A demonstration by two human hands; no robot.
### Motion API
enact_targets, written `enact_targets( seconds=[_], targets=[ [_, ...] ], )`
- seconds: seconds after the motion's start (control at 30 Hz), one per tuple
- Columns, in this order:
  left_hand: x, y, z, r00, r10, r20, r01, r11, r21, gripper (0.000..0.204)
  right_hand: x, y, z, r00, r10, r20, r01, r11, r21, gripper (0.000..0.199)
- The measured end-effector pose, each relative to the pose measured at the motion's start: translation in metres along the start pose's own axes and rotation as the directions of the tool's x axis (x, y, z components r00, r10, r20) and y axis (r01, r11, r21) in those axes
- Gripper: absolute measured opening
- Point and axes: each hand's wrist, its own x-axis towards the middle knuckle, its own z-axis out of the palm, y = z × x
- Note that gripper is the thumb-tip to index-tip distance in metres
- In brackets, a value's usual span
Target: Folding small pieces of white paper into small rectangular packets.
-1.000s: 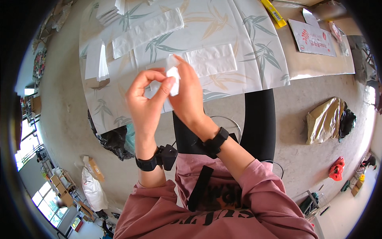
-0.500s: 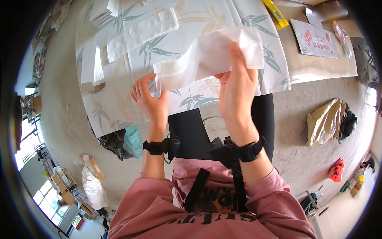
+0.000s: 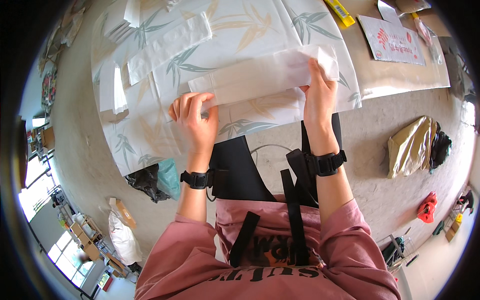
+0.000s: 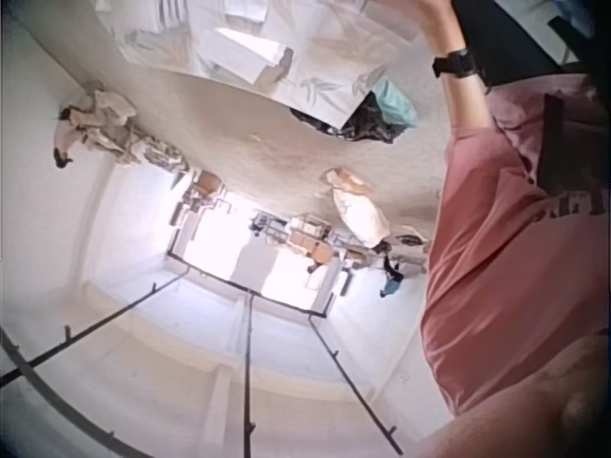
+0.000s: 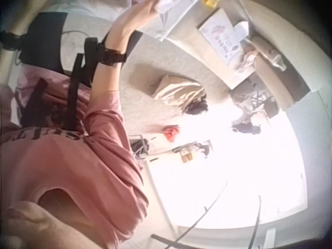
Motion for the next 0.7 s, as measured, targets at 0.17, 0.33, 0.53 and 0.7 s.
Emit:
enact_targets(
  seconds=[0.17, 0.33, 0.53, 0.7],
  targets=[
    [-0.003, 0.001, 0.000, 1.000, 0.015, 0.005, -0.015, 1.000, -0.005, 0.030, 0.004, 0.007, -0.009, 0.999, -0.035, -0.027, 0.032, 0.992, -0.119, 0.023],
    [-0.005, 0.003, -0.003, 1.000, 0.024, 0.010, -0.024, 1.000, -0.009, 0.029, 0.006, 0.007, -0.013, 0.989, -0.130, -0.077, 0.111, 0.972, -0.209, 0.023],
    [-0.007, 0.003, -0.004, 0.998, 0.052, 0.034, -0.052, 0.999, -0.004, 0.032, 0.008, 0.003, -0.020, 0.988, -0.132, -0.080, 0.111, 0.968, -0.226, 0.025],
    [-0.008, 0.004, -0.003, 0.998, 0.031, 0.060, -0.031, 1.000, 0.000, 0.034, 0.010, 0.003, -0.020, 0.985, -0.148, -0.085, 0.123, 0.960, -0.250, 0.024]
  ],
)
